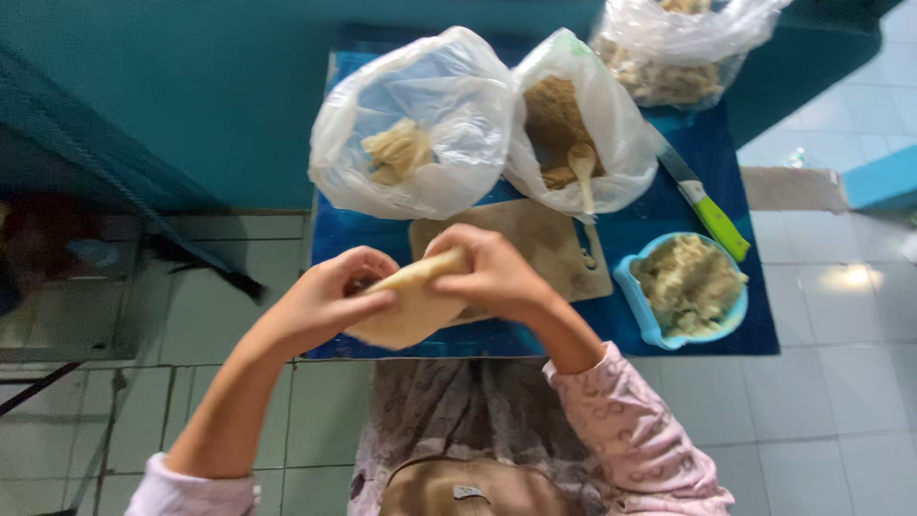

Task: The person presses and shapes a round of dough on a small blue table, cuts it with a knife on a cutting board, slices thin triangular wrappers, folds and pinches the wrappers, and scoops filling from a blue bowl and a plastic bag of brown filling to assemble filled pastries.

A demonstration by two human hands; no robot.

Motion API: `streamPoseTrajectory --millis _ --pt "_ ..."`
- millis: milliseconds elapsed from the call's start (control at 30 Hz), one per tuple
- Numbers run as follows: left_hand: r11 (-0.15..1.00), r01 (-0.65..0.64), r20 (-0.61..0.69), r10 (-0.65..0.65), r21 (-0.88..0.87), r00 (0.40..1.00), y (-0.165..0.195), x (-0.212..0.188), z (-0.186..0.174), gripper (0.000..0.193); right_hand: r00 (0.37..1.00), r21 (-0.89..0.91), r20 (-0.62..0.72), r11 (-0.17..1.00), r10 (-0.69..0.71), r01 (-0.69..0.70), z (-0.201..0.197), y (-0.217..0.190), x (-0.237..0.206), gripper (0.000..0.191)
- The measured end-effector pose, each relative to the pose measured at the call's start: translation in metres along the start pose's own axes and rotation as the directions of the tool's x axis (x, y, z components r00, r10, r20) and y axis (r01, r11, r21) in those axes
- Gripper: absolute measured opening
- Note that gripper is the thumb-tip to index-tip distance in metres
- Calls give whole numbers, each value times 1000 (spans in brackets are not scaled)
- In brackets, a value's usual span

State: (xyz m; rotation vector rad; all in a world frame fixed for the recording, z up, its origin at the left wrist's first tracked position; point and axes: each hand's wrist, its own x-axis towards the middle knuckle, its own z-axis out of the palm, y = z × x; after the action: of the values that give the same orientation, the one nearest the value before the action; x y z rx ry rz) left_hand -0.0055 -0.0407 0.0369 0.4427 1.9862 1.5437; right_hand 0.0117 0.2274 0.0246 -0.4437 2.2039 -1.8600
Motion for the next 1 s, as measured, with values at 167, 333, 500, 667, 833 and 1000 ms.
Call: streamPoseTrajectory --millis 167,333,500,667,833,1000 --pt "1000 -14 -111 12 -15 994 -16 67 61 38 908 -519 -418 819 8 -246 -75 0 -34 38" --pt "995 78 -144 -87 -64 986 -16 86 66 41 791 -811 -558 370 -251 -454 -193 4 -91 21" --pt "941 152 -283 -63 304 957 -8 78 65 39 784 -696 -607 389 127 -603 -266 39 -91 51" --pt "988 82 -336 -35 127 941 -12 68 60 44 709 -645 -660 296 250 -705 -275 47 -73 55" --pt "969 0 -352 -90 -248 932 -25 61 66 52 680 -627 -724 304 111 -717 -279 32 -97 50" --pt "938 30 -340 -155 -345 928 -29 48 65 54 637 -610 -771 309 -19 -729 -227 -14 -169 53"
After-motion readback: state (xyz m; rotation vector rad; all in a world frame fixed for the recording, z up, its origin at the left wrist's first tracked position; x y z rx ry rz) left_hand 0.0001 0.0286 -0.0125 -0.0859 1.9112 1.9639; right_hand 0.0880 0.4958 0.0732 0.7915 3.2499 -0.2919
